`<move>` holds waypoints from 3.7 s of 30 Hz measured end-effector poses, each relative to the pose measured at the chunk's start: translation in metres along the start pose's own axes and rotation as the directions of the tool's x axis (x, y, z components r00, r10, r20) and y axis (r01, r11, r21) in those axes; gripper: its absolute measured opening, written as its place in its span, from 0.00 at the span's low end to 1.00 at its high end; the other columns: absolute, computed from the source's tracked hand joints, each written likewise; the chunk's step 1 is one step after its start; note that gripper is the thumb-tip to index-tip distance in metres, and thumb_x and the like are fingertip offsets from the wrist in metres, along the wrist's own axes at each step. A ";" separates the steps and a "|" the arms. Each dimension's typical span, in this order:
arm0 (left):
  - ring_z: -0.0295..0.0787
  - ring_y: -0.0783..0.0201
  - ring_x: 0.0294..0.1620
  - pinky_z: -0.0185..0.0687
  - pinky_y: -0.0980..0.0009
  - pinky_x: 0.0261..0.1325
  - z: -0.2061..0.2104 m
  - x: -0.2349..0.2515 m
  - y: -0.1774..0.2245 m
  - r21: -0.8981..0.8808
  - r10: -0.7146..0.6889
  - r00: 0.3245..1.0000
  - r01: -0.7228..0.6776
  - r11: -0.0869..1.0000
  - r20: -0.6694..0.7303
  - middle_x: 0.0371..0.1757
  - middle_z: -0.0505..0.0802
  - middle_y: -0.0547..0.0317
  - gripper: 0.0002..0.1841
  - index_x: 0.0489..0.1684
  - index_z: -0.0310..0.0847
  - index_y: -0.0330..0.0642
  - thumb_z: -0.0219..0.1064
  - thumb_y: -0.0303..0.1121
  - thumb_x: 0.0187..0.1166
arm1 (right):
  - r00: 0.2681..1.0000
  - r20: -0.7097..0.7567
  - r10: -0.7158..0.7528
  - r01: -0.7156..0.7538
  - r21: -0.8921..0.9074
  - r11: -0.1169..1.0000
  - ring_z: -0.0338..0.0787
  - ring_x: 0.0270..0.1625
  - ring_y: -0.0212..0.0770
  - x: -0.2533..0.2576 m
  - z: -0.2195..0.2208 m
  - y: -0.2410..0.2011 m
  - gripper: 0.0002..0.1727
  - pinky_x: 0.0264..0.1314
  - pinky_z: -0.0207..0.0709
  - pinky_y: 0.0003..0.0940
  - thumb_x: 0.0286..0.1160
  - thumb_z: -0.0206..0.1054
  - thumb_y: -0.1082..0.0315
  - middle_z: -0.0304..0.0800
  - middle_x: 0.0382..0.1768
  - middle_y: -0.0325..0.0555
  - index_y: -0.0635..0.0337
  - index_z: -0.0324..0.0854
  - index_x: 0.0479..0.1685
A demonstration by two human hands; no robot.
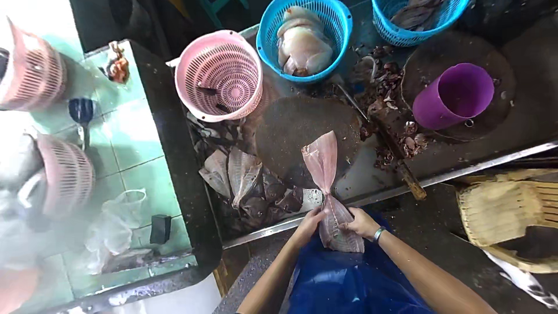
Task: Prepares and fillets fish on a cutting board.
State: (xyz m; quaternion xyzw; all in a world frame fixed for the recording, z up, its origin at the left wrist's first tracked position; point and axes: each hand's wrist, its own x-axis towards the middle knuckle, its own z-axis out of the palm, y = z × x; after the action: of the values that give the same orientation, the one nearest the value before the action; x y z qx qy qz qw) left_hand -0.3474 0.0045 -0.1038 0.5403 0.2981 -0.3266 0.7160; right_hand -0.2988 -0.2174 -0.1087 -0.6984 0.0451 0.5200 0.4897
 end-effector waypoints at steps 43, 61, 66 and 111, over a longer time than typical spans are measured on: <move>0.90 0.63 0.31 0.89 0.62 0.39 0.043 0.009 0.010 0.124 0.099 0.878 -0.045 0.991 -0.468 0.36 0.94 0.53 0.23 0.63 0.84 0.43 0.72 0.49 0.79 | 0.946 0.034 -0.323 0.219 -0.801 0.557 0.89 0.66 0.64 0.146 -0.101 -0.235 0.19 0.67 0.77 0.72 0.82 0.62 0.57 0.92 0.59 0.62 0.57 0.89 0.61; 0.91 0.63 0.34 0.89 0.62 0.42 0.044 0.012 0.015 0.104 0.078 0.882 -0.033 0.994 -0.465 0.39 0.94 0.52 0.26 0.66 0.81 0.40 0.74 0.50 0.79 | 0.871 -0.468 -0.149 -0.354 -0.808 0.471 0.80 0.70 0.80 0.028 -0.388 -0.165 0.17 0.70 0.68 0.80 0.80 0.65 0.72 0.83 0.61 0.84 0.83 0.81 0.55; 0.91 0.63 0.33 0.90 0.63 0.42 0.048 0.009 0.017 0.097 0.045 0.872 0.003 0.995 -0.487 0.39 0.94 0.53 0.25 0.65 0.82 0.42 0.72 0.51 0.80 | 0.833 -0.447 -0.326 -0.223 -0.810 0.542 0.81 0.68 0.84 0.007 -0.374 -0.163 0.19 0.63 0.70 0.84 0.88 0.53 0.69 0.82 0.61 0.86 0.81 0.79 0.59; 0.90 0.66 0.33 0.87 0.60 0.46 -0.002 0.016 0.008 0.317 0.371 0.901 -0.294 0.902 -0.222 0.34 0.95 0.56 0.13 0.45 0.91 0.40 0.76 0.41 0.77 | 0.892 0.094 -0.442 0.169 -0.976 0.134 0.93 0.49 0.61 -0.005 -0.052 -0.025 0.29 0.47 0.86 0.59 0.95 0.40 0.44 0.91 0.51 0.59 0.24 0.57 0.94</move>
State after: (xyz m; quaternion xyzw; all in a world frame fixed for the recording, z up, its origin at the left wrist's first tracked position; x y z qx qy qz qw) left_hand -0.3310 0.0057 -0.1121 0.7181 0.2494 -0.1577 0.6303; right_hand -0.2512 -0.2447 -0.0902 -0.8925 -0.3813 0.2390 0.0300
